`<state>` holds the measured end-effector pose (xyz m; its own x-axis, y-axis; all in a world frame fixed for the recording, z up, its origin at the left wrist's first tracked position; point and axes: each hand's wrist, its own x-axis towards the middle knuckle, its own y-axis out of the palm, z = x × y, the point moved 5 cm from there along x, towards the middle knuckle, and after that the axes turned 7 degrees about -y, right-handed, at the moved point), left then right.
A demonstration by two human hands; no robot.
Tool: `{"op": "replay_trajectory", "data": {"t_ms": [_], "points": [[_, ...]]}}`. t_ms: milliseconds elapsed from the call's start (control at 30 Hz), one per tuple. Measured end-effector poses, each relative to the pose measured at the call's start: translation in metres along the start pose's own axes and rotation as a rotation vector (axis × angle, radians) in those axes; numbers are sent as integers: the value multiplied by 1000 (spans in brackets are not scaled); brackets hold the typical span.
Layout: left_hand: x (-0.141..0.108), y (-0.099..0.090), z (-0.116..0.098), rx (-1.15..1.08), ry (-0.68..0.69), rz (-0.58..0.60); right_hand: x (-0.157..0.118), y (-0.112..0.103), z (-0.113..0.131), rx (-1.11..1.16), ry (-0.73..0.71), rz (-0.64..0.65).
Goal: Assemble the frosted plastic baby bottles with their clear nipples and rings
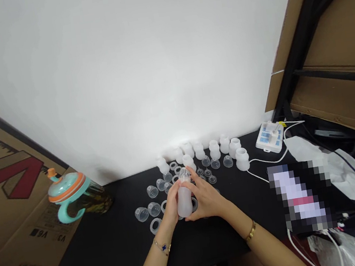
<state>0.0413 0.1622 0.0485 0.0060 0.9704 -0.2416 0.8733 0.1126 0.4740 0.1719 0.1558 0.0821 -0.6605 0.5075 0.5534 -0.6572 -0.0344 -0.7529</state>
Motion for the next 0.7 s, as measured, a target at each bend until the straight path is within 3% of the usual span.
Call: {"op": "replay_trajectory", "data": {"t_ms": [367, 700], "points": [[0, -1, -9, 109, 47, 14, 0, 8, 2, -229, -128, -38], [-1, -1, -7, 181, 50, 16, 0, 9, 6, -318, -129, -8]]}}
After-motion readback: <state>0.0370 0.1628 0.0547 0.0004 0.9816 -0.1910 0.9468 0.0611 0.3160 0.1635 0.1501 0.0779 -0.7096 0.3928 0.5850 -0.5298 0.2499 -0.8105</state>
